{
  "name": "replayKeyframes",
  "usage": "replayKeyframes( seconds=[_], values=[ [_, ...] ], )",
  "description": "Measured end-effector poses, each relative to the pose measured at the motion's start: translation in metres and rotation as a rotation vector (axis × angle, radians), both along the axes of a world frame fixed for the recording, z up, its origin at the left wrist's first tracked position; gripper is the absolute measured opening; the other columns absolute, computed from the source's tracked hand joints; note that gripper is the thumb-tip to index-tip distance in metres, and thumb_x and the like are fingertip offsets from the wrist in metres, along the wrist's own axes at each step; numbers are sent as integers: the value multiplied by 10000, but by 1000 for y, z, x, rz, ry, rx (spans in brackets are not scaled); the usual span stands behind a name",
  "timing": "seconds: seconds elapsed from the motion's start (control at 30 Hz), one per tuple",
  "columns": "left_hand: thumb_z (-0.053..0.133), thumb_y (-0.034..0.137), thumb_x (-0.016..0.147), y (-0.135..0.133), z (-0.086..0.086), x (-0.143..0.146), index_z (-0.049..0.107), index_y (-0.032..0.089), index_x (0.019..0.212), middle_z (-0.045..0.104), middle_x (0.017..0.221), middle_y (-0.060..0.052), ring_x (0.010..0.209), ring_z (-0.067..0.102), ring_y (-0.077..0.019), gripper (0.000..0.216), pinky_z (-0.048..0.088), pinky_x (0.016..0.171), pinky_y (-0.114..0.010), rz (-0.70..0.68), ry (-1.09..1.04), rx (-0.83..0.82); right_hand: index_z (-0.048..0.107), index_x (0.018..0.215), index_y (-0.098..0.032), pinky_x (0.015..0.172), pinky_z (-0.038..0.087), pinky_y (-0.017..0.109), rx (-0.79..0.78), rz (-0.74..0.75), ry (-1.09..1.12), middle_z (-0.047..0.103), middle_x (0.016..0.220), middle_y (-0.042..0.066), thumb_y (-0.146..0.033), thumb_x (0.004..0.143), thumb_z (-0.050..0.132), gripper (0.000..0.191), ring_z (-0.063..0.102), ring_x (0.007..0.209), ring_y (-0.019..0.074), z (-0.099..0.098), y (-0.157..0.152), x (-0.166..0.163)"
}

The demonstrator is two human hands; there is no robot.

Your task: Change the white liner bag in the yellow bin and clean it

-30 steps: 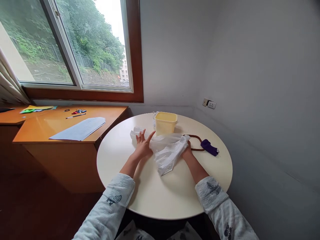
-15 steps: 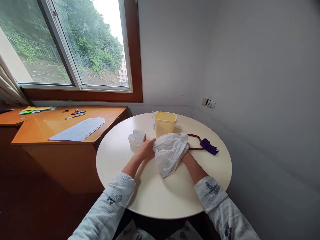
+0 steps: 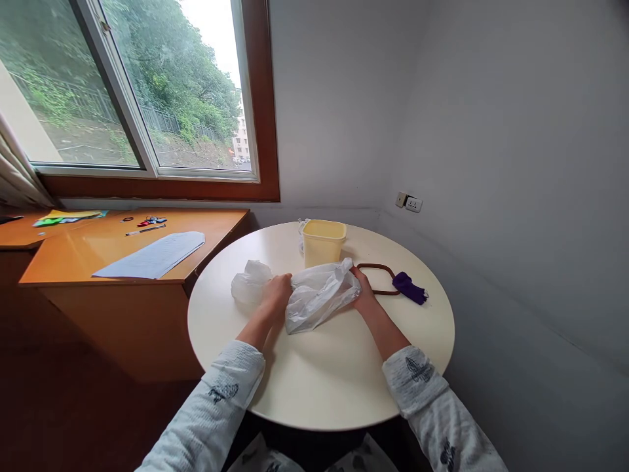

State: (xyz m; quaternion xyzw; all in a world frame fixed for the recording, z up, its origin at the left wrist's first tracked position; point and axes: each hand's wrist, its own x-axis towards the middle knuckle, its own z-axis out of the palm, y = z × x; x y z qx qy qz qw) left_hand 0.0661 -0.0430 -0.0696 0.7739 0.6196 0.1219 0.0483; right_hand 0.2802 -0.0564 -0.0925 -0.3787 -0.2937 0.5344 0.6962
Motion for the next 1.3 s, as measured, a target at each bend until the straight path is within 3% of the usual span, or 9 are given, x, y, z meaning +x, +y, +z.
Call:
replayKeyframes(
  seconds=[0.1,0.2,0.4,0.57,0.67,0.77,0.9,1.03,1.3],
  values=[
    [464,168,748,4,-3,-2,629,150,880,689,902,-133,812,640,-233,213,422,670,-287,47,6,-15,538,655,-190,511,438,252,-85,-4,95,581,559,-27,-388,644,629,218,551,535,134,4,-2,3],
    [476,171,738,7,-4,-4,637,143,902,685,931,-152,845,648,-250,232,437,672,-290,91,9,-27,507,634,-194,515,417,232,-31,-109,74,556,577,-38,-358,638,616,197,524,554,113,6,-2,7],
    [453,160,746,8,-3,-7,629,142,869,683,904,-153,852,650,-289,216,452,678,-332,136,15,-2,470,618,-193,467,297,221,-10,-473,-159,400,529,-67,-296,689,539,143,343,477,75,13,-6,18],
    [441,99,742,8,-4,0,602,152,905,669,954,-129,929,626,-273,235,420,813,-367,85,18,94,520,794,-196,626,396,269,251,-666,-549,523,721,-14,-332,776,493,140,475,654,124,27,-27,-2],
    [439,77,740,7,-5,4,587,160,948,658,1000,-110,940,617,-236,269,411,835,-330,20,10,127,537,897,-205,777,410,321,463,-591,-916,576,864,23,-332,822,469,162,522,799,157,33,-48,-28],
    [458,99,749,4,-5,8,579,174,956,675,954,-75,910,618,-202,252,406,835,-286,-71,-8,138,534,1035,-222,945,334,378,608,-365,-1250,599,1028,52,-361,825,503,254,527,1003,196,35,-63,-51],
    [486,109,735,1,-6,11,567,178,991,685,907,-65,828,620,-188,277,418,719,-254,-186,-83,91,400,1302,-255,1080,130,452,493,-176,-1521,468,1328,83,-436,766,590,597,359,1272,250,26,-63,-59],
    [495,84,706,0,-7,10,556,192,1049,684,893,-66,788,621,-184,365,399,629,-238,-126,-119,67,303,1383,-288,1086,13,520,336,-60,-1650,417,1385,84,-294,701,665,772,290,1323,276,7,-46,-48],
    [471,230,759,-3,-3,6,598,192,877,665,796,-62,711,609,-190,178,379,578,-246,-99,-96,95,527,1168,-222,1070,6,535,146,-336,-1734,545,1242,95,-5,670,516,543,367,1273,247,5,-28,-15]
  ],
)
